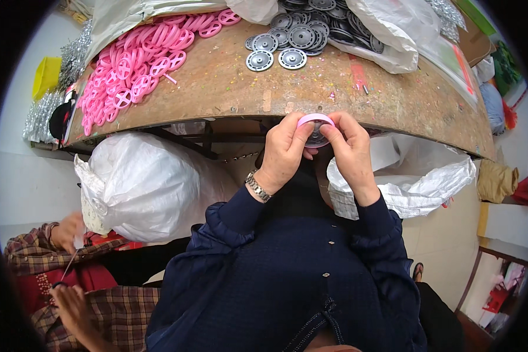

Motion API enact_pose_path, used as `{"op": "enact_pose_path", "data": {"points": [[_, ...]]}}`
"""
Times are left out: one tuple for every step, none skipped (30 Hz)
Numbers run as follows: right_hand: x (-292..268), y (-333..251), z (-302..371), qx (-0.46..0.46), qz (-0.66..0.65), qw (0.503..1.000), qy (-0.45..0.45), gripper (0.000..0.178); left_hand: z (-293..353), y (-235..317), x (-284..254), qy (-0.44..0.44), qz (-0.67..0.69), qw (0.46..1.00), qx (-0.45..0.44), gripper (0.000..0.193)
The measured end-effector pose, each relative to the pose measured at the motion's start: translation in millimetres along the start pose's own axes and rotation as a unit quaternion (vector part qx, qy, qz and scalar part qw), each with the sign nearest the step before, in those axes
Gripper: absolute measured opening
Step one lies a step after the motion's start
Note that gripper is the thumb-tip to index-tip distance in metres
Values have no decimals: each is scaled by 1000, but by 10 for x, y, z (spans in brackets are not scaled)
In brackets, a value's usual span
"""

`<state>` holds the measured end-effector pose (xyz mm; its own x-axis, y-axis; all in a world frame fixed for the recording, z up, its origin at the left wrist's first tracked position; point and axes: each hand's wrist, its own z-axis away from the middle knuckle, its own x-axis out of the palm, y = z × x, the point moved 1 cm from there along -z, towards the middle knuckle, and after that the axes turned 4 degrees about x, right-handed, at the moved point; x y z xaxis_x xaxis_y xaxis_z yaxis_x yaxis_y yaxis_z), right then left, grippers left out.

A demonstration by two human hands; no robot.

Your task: Assembling circular plastic toy components by fitting two halves together.

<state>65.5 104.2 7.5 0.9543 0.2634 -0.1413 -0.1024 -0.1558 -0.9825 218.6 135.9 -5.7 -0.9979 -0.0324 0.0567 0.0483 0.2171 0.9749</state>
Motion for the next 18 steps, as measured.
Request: {"op": "enact_pose_path", "data": {"points": [[1, 59, -14, 24, -26, 999, 0, 8, -25, 7, -9, -1, 0, 1000, 0, 18], [-4, 106, -30, 24, -26, 999, 1, 8, -55, 24, -20, -22, 24, 999, -36, 19], [-15, 149, -47, 30, -53, 998, 5, 9, -67, 47, -24, -44, 48, 995, -72, 21], [-23, 175, -65, 36, -80, 996, 8, 9, -73, 75, -24, -44, 48, 995, -72, 21], [-32, 175, -76, 37, -80, 996, 8, 9, -78, 105, -17, -72, 14, 995, -70, 26], [-44, 160, -84, 45, -78, 996, 6, 10, -78, 115, -15, -100, -20, 992, -68, 33], [-54, 136, -89, 52, -76, 996, 4, 11, -71, 107, -37, -100, -20, 992, -69, 33], [-36, 96, -76, 53, -77, 996, 4, 11, -59, 88, -67, -96, 7, 993, -71, 39], [6, 43, -51, 43, -93, 995, -3, 11, -51, 75, -82, -92, 33, 992, -74, 46], [36, 17, -37, 34, -110, 993, -10, 11, -43, 75, -88, -92, 33, 992, -75, 46], [30, 25, -33, 35, -111, 993, -11, 11, -33, 80, -91, -90, 28, 993, -73, 46], [15, 36, -26, 21, -71, 997, -14, 12, -21, 85, -94, -88, 22, 993, -70, 47], [5, 32, -28, 6, -31, 999, -16, 12, -21, 105, -94, -88, 22, 993, -71, 47], [7, 25, -29, 7, -32, 999, -15, 12, -18, 130, -93, -96, -11, 994, -53, 46], [8, 16, -26, 5, -51, 999, -8, 13, -17, 148, -92, -104, -43, 993, -36, 46], [17, 12, -28, 3, -71, 997, -3, 14, -16, 148, -91, -103, -44, 993, -36, 46], [11, 7, -32, 4, -73, 997, -5, 14, -17, 145, -79, -94, -38, 994, -38, 46], [-5, 4, -36, 13, -58, 998, -23, 14, -18, 139, -65, -84, -33, 995, -40, 46]]}}
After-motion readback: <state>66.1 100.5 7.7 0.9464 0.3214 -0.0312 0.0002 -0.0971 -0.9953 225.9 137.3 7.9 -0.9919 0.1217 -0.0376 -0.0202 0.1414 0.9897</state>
